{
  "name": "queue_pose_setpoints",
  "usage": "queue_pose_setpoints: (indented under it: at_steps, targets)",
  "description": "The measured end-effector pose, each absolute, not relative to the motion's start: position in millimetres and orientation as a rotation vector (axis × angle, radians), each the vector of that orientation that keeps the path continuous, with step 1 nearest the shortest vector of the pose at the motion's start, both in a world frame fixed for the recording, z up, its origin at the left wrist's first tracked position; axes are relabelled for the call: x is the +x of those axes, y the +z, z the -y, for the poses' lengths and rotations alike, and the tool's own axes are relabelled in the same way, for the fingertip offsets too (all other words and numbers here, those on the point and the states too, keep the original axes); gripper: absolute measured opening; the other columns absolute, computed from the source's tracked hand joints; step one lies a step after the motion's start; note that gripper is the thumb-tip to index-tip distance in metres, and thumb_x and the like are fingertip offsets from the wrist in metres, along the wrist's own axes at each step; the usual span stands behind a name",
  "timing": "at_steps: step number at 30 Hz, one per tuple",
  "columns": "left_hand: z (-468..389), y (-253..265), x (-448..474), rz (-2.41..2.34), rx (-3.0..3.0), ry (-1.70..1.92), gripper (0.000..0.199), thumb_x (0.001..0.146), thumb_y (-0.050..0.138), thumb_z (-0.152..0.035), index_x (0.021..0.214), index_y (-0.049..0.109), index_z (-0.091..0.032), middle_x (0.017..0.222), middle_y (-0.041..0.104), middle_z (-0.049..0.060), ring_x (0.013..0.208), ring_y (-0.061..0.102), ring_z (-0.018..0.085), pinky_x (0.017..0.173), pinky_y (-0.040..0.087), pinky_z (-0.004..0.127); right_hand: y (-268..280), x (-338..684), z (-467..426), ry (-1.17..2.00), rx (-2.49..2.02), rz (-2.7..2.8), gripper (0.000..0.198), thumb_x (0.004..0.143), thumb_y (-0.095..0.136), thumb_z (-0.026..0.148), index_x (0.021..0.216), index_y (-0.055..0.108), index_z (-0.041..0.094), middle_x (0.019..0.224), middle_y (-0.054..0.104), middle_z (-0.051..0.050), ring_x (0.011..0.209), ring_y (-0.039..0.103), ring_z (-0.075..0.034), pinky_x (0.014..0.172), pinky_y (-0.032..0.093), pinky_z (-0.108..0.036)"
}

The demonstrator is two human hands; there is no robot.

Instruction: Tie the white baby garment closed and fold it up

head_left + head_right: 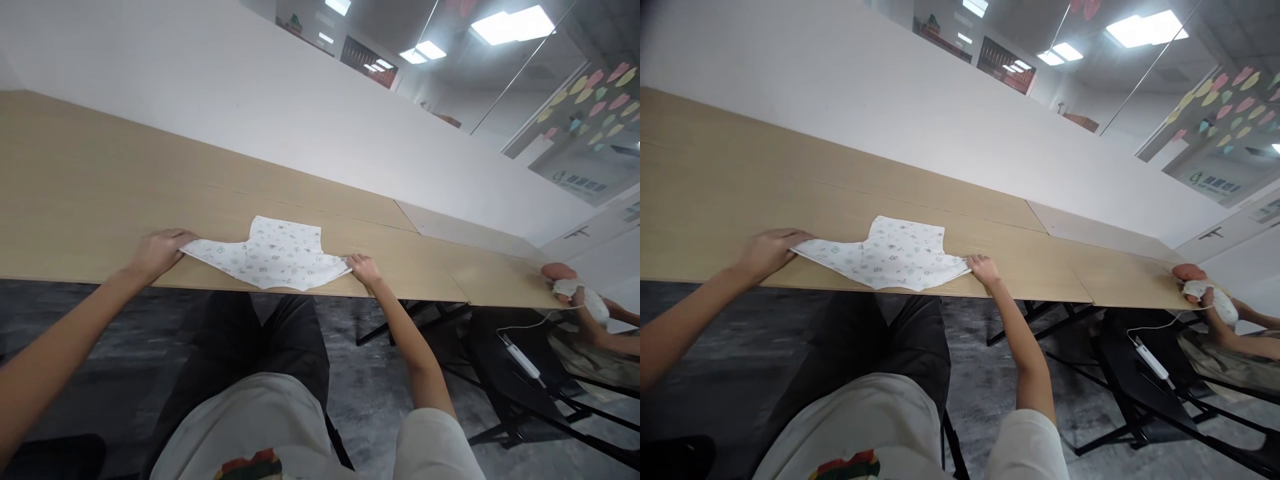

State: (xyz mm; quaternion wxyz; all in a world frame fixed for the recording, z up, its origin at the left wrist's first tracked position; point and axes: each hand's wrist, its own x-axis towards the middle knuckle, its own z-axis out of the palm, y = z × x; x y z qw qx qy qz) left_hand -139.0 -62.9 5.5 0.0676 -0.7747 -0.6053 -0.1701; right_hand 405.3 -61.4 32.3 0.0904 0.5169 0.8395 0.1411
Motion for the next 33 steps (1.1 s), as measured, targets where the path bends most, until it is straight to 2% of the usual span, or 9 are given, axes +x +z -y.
queue_pose_setpoints:
  at_steps: [3, 11, 14, 16, 19, 22, 25, 30, 33]
  targets:
    - [65.8, 4.9, -141.2, 1.905, -2.199, -0.634, 0.04, 0.09, 0.042, -0.028, 0.109, 0.073, -0.014, 0.12, 0.07, 0.015, 0.112, 0.063, 0.031, 0.095, 0.049, 0.042, 28.6, 412.0, 58.9, 0.416, 1.799, -2.393, 0.036, 0.098, 0.04, 0.011, 0.127, 0.061, 0.013, 0.119, 0.066, -0.019, 0.108, 0.062, -0.026, 0.084, 0.049, -0.033]
    - [71.8, 7.0, -145.3, 2.261, -1.911, -1.246, 0.04, 0.084, 0.046, -0.023, 0.111, 0.074, -0.012, 0.121, 0.071, 0.01, 0.116, 0.062, 0.027, 0.103, 0.048, 0.041, 15.7, 423.6, 56.7, 0.327, 2.457, -2.237, 0.036, 0.095, 0.04, 0.011, 0.118, 0.068, 0.011, 0.118, 0.067, -0.019, 0.108, 0.063, -0.027, 0.085, 0.048, -0.032]
    - [66.7, 5.3, -147.9, 2.479, -1.8, -1.723, 0.048, 0.082, 0.051, -0.02, 0.127, 0.067, -0.013, 0.127, 0.069, 0.01, 0.109, 0.066, 0.024, 0.098, 0.054, 0.041, 13.5, 423.9, 57.0, 0.135, 2.662, -2.202, 0.037, 0.095, 0.041, 0.015, 0.122, 0.066, 0.011, 0.117, 0.069, -0.018, 0.104, 0.065, -0.026, 0.082, 0.047, -0.031]
    - [61.2, 3.8, -150.0, 2.528, -1.653, -2.08, 0.053, 0.087, 0.05, -0.021, 0.139, 0.056, -0.012, 0.132, 0.066, 0.013, 0.107, 0.067, 0.023, 0.091, 0.057, 0.041, 12.4, 424.2, 57.4, 0.043, 2.776, -2.179, 0.04, 0.095, 0.042, 0.02, 0.129, 0.061, 0.01, 0.113, 0.07, -0.019, 0.103, 0.066, -0.027, 0.082, 0.047, -0.031]
    - [53.8, 1.3, -154.2, 2.461, -1.535, -2.365, 0.049, 0.096, 0.045, -0.026, 0.141, 0.051, -0.009, 0.133, 0.065, 0.019, 0.111, 0.067, 0.021, 0.092, 0.057, 0.037, 10.5, 425.3, 57.9, -0.054, 2.911, -2.164, 0.044, 0.099, 0.038, 0.027, 0.135, 0.055, 0.009, 0.107, 0.072, -0.019, 0.101, 0.067, -0.028, 0.083, 0.047, -0.032]
    - [52.0, -1.2, -157.4, 2.492, -1.721, -2.158, 0.05, 0.09, 0.055, -0.028, 0.136, 0.054, -0.009, 0.136, 0.063, 0.019, 0.119, 0.063, 0.022, 0.104, 0.052, 0.037, 7.8, 426.7, 57.8, -0.165, 2.998, -2.255, 0.048, 0.101, 0.026, 0.03, 0.129, 0.058, 0.009, 0.111, 0.071, -0.019, 0.104, 0.066, -0.027, 0.087, 0.046, -0.032]
    - [55.5, -1.9, -156.6, 2.438, -2.007, -1.825, 0.066, 0.079, 0.06, -0.02, 0.143, 0.048, -0.008, 0.142, 0.058, 0.018, 0.13, 0.056, 0.023, 0.114, 0.042, 0.039, 5.3, 428.1, 57.4, -0.277, 3.014, -2.397, 0.051, 0.101, 0.022, 0.033, 0.119, 0.064, 0.01, 0.116, 0.07, -0.018, 0.108, 0.064, -0.025, 0.09, 0.046, -0.031]
    - [62.3, 2.3, -151.2, 2.299, -2.093, -1.685, 0.082, 0.069, 0.051, -0.01, 0.15, 0.04, -0.005, 0.147, 0.053, 0.018, 0.138, 0.049, 0.022, 0.119, 0.035, 0.039, 3.8, 431.0, 58.1, -0.487, 2.92, -2.486, 0.039, 0.091, 0.048, 0.038, 0.113, 0.068, 0.011, 0.097, 0.074, -0.013, 0.087, 0.066, -0.023, 0.077, 0.047, -0.028]
    - [61.8, 2.3, -152.3, 2.353, -2.069, -1.614, 0.089, 0.064, 0.051, -0.01, 0.152, 0.038, -0.007, 0.152, 0.048, 0.016, 0.139, 0.048, 0.025, 0.118, 0.037, 0.042, 3.4, 432.1, 59.2, -0.497, 2.921, -2.459, 0.037, 0.084, 0.057, 0.036, 0.11, 0.069, 0.011, 0.087, 0.072, -0.009, 0.077, 0.064, -0.022, 0.072, 0.046, -0.028]
